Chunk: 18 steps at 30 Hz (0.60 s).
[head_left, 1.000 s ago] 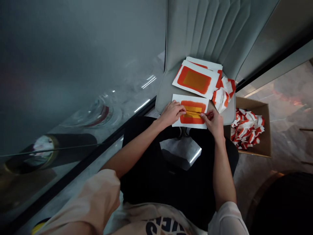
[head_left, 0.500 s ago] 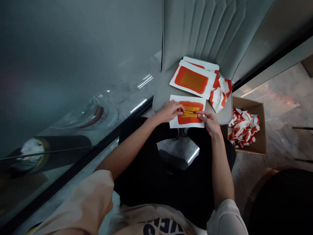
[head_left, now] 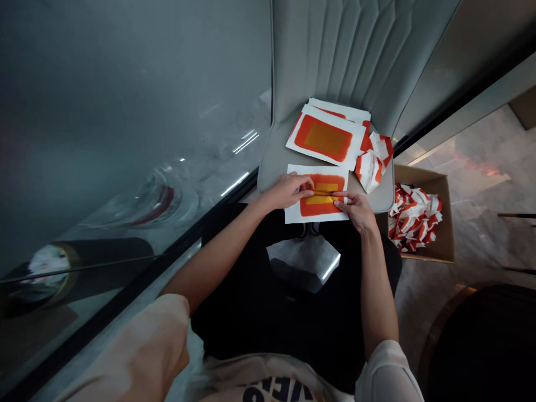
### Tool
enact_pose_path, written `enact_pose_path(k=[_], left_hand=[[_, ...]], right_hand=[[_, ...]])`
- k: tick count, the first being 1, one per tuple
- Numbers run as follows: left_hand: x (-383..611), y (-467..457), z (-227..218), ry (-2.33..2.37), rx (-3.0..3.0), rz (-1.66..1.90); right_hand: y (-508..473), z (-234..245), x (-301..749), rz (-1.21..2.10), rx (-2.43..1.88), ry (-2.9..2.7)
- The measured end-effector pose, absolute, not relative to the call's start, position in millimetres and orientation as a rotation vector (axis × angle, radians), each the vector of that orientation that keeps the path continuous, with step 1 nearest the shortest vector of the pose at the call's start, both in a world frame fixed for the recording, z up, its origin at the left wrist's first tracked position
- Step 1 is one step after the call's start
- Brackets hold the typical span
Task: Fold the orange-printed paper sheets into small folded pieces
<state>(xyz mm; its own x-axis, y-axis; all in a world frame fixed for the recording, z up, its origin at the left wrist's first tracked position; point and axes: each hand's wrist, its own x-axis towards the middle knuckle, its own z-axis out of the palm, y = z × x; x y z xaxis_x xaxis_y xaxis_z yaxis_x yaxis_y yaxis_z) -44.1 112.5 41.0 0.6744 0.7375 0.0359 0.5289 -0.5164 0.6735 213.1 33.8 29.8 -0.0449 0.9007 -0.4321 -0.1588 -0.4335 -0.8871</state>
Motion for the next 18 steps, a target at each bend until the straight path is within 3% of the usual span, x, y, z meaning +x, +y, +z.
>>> enact_pose_path(k=[18], left_hand=[[-6,107,33,1.086,2.203,0.481]], right_hand=[[41,30,208,1.551,-1.402,-0.824]])
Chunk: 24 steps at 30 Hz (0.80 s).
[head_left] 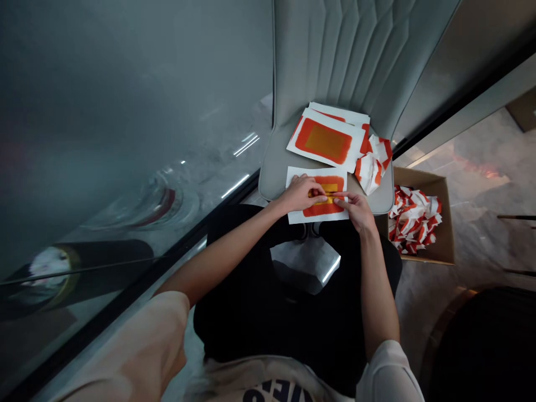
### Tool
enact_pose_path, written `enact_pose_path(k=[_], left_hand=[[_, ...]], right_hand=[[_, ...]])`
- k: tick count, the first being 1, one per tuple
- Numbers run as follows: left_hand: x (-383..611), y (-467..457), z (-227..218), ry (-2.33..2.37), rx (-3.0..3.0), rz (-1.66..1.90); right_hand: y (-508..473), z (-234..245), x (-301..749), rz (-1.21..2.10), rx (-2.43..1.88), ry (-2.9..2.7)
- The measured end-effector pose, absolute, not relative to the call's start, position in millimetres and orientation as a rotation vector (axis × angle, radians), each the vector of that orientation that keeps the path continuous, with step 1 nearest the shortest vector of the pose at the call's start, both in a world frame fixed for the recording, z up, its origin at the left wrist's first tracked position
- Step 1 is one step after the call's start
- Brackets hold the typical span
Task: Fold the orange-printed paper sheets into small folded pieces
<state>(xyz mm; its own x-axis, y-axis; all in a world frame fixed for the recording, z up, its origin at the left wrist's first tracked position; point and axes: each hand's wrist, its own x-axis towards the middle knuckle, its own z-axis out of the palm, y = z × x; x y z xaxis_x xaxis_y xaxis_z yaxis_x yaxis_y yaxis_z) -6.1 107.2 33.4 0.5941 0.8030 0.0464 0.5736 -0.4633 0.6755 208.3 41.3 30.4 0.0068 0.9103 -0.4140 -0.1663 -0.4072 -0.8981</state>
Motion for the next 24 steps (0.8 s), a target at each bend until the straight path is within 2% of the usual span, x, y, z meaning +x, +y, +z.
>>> enact_pose_path(k=[10,18,24], left_hand=[[-5,110,28,1.117,2.14,0.469],[-5,111,25,1.104,2.171,0.474],[-2,108,28,1.126,2.164,0.49]], right_hand=[[47,33,212,1.499,-1.563,-0.956],[48,31,217,1.195,-1.694,-1.22],[51,28,219,1.1,-1.692,-1.328]])
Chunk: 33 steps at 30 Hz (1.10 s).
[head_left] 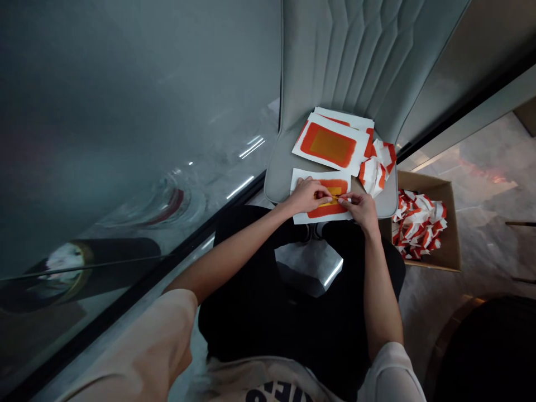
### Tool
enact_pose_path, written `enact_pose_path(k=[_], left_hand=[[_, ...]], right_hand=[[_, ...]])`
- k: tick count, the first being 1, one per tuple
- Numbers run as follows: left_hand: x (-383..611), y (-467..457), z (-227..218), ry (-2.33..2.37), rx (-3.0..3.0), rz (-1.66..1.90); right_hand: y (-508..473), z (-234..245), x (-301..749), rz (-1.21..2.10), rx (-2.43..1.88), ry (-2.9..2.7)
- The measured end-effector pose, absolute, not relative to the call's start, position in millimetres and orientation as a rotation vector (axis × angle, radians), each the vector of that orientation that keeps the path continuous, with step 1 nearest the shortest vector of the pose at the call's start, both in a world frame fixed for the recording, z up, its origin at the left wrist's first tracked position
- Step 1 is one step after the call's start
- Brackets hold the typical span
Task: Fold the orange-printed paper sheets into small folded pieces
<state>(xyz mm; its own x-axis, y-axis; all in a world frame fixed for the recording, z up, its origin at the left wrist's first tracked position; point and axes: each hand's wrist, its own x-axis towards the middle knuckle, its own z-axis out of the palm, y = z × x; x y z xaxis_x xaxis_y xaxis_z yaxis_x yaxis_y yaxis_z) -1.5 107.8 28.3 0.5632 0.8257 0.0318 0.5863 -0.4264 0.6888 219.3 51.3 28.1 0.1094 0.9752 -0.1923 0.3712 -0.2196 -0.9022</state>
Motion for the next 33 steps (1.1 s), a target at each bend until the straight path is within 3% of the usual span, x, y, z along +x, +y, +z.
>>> enact_pose_path(k=[6,12,33], left_hand=[[2,106,32,1.177,2.148,0.454],[2,107,29,1.153,2.148,0.46],[-34,104,27,1.057,2.22,0.563]], right_hand=[[52,34,227,0.988,-1.746,-1.571],[51,43,222,0.569,-1.709,-1.915],[63,43,223,0.755,-1.656,-1.953]])
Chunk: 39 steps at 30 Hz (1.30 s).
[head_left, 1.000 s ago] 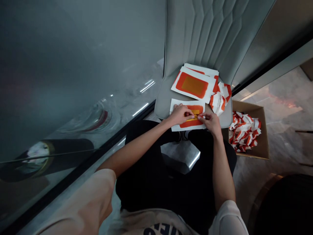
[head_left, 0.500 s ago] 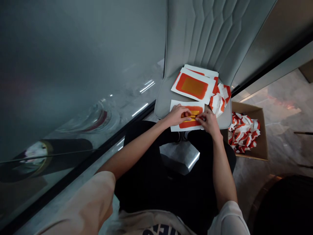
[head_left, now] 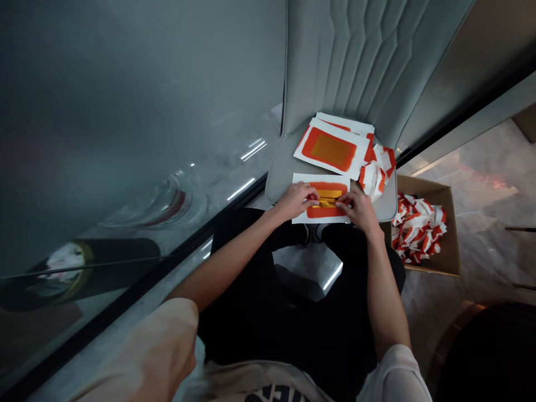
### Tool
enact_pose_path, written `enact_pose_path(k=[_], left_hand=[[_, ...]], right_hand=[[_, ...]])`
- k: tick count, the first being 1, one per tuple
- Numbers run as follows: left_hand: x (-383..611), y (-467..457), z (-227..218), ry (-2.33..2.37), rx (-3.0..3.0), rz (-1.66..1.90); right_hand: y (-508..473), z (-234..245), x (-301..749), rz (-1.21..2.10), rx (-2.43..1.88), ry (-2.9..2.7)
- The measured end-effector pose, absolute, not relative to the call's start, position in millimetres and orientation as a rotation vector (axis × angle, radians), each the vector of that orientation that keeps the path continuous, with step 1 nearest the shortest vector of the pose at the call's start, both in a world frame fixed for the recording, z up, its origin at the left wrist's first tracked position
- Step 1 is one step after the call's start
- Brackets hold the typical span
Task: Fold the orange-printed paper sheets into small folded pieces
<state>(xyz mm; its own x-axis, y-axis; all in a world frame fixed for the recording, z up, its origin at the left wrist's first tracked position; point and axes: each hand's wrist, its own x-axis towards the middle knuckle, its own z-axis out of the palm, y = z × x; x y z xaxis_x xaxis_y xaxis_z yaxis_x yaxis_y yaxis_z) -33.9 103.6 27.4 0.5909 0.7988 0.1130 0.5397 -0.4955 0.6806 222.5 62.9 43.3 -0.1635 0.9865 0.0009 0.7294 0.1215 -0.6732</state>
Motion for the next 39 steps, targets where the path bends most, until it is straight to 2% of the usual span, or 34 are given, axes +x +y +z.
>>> enact_pose_path(k=[18,25,28,33,39], left_hand=[[-40,99,27,1.17,2.051,0.626],[-47,96,28,1.134,2.088,0.61],[-46,99,29,1.135,2.05,0.61],[-47,102,32,1.117,1.971,0.624],[-49,111,32,1.033,2.067,0.487]], right_hand=[[78,41,229,0.955,-1.67,-1.861],[60,49,228,0.751,-1.751,-1.728],[49,51,229,0.871,-1.804,-1.5],[47,46,226,1.268,-1.748,-1.085],[53,43,223,1.549,-1.626,-0.802]])
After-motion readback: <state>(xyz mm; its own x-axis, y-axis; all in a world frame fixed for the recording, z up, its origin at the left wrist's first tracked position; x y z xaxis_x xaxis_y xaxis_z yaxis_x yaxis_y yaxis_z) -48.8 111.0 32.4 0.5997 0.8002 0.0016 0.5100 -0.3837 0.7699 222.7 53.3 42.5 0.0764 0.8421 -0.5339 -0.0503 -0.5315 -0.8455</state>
